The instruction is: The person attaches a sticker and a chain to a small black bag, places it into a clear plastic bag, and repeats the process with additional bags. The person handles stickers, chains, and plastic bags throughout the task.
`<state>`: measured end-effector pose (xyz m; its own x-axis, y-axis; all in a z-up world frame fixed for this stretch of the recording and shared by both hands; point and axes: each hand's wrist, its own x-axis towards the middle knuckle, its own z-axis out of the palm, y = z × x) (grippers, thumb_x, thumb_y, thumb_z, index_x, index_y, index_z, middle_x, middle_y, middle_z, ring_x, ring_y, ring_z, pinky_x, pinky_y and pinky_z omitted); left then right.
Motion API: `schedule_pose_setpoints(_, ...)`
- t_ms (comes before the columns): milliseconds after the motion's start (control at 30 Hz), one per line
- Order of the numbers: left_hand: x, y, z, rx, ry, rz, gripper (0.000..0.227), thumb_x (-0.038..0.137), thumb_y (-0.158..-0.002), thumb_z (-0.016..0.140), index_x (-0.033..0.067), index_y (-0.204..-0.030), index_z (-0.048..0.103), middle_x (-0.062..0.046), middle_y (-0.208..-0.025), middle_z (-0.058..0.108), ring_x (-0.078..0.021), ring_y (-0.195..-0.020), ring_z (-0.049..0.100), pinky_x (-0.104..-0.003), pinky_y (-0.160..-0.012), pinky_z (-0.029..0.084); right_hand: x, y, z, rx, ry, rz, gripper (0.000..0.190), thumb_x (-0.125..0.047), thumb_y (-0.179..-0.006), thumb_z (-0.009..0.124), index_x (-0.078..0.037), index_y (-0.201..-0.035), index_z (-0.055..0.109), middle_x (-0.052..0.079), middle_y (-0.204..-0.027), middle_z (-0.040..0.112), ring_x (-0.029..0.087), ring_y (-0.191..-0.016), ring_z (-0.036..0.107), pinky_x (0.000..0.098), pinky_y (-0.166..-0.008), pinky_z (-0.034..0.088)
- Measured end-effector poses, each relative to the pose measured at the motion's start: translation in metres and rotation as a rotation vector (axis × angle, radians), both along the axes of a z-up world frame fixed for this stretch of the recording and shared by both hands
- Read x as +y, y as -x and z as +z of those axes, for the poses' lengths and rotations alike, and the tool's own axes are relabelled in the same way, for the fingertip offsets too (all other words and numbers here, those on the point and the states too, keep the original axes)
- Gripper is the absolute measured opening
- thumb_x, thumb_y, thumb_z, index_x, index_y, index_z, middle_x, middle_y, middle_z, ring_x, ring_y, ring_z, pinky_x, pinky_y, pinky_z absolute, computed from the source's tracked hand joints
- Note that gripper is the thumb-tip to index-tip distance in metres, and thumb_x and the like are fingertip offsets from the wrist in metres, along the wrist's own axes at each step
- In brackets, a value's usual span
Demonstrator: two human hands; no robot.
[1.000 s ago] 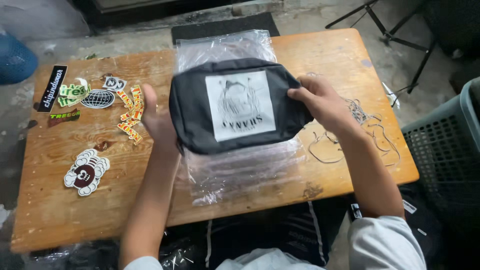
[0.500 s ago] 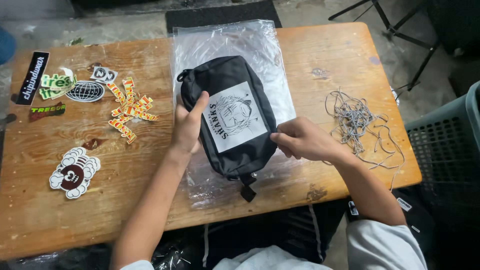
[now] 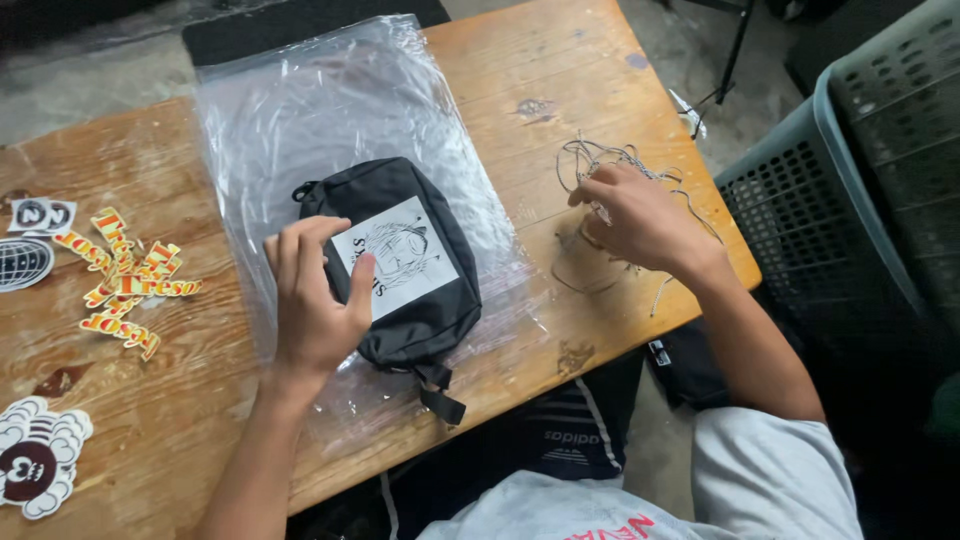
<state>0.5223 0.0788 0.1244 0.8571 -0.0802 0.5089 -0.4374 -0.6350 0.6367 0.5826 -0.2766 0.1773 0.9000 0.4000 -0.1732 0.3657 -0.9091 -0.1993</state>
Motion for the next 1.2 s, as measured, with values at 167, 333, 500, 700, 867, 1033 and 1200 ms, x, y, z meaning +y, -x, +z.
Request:
schedule_pose_setpoints(167, -0.012, 0.001, -0.005, -0.101, 0.026, -0.089, 0.02, 0.007, -0.097, 0.064, 0.0039, -0.117, 0.061, -0.01, -0.108, 0.056, -0.0318, -0.101, 0.053, -0.042, -0.09, 0.041, -0.01, 0.012, -0.019, -0.024, -0.125, 0.09, 0.02, -0.023, -0.092, 0.065, -0.008, -0.103, 0.073, 0.014, -0.099, 0.068, 0.033, -0.103, 0.063, 0.0419, -0.087, 0.051)
schedule_pose_setpoints(333, -0.017, 0.004, -0.008, -0.129, 0.05, -0.131, 0.016, 0.006, -0.098, 0.063, 0.0036, -0.114, 0.063, -0.009, -0.106, 0.06, -0.032, -0.101, 0.058, -0.042, -0.088, 0.045, -0.006, 0.016, -0.016, -0.051, -0.084, 0.17, 0.029, -0.03, -0.086, 0.073, -0.01, -0.107, 0.073, 0.013, -0.1, 0.068, 0.03, -0.103, 0.06, 0.041, -0.087, 0.049)
schedule_pose_setpoints(500, -0.017, 0.007, -0.007, -0.147, 0.075, -0.158, 0.013, 0.002, -0.1, 0.06, 0.0027, -0.112, 0.064, -0.01, -0.101, 0.06, -0.0334, -0.097, 0.06, -0.042, -0.086, 0.046, -0.039, 0.002, -0.024, -0.09, -0.048, 0.07, 0.015, -0.024, -0.092, 0.067, -0.01, -0.094, 0.071, 0.012, -0.091, 0.067, 0.032, -0.095, 0.063, 0.0436, -0.083, 0.051)
schedule_pose_setpoints(700, -0.016, 0.008, -0.01, -0.152, 0.076, -0.159, 0.011, 0.002, -0.099, 0.06, 0.0035, -0.109, 0.065, -0.009, -0.098, 0.061, -0.0312, -0.093, 0.062, -0.041, -0.083, 0.048, -0.05, 0.0, 0.014, 0.025, -0.199, -0.106, 0.024, -0.024, -0.096, 0.063, -0.004, -0.092, 0.075, 0.02, -0.093, 0.071, 0.038, -0.093, 0.067, 0.0497, -0.084, 0.051)
schedule_pose_setpoints(867, -0.016, 0.008, -0.014, -0.175, 0.073, -0.171, 0.012, 0.0, -0.098, 0.06, 0.0034, -0.109, 0.066, -0.009, -0.095, 0.061, -0.0321, -0.092, 0.062, -0.041, -0.082, 0.049, -0.062, -0.043, -0.05, -0.293, -0.145, -0.135, 0.013, -0.025, -0.093, 0.071, -0.013, -0.097, 0.073, 0.006, -0.092, 0.068, 0.026, -0.087, 0.067, 0.0416, -0.076, 0.054)
schedule_pose_setpoints(1033, -0.014, 0.007, -0.017, -0.213, 0.065, -0.166, 0.012, 0.0, -0.098, 0.059, 0.0031, -0.108, 0.066, -0.008, -0.093, 0.06, -0.0321, -0.091, 0.062, -0.04, -0.082, 0.049, -0.054, -0.084, -0.1, -0.476, -0.117, -0.12, 0.017, -0.029, -0.086, 0.079, -0.019, -0.098, 0.073, 0.002, -0.092, 0.063, 0.027, -0.09, 0.063, 0.0403, -0.075, 0.054)
schedule_pose_setpoints(1200, -0.013, 0.008, -0.016, -0.208, 0.083, -0.145, 0.012, -0.001, -0.097, 0.06, 0.0031, -0.105, 0.067, -0.008, -0.091, 0.061, -0.0319, -0.091, 0.064, -0.04, -0.081, 0.05, -0.05, -0.109, -0.124, -0.497, -0.08, -0.105, 0.012, -0.029, -0.08, 0.08, -0.024, -0.088, 0.074, -0.001, -0.087, 0.061, 0.023, -0.092, 0.059, 0.0368, -0.077, 0.052)
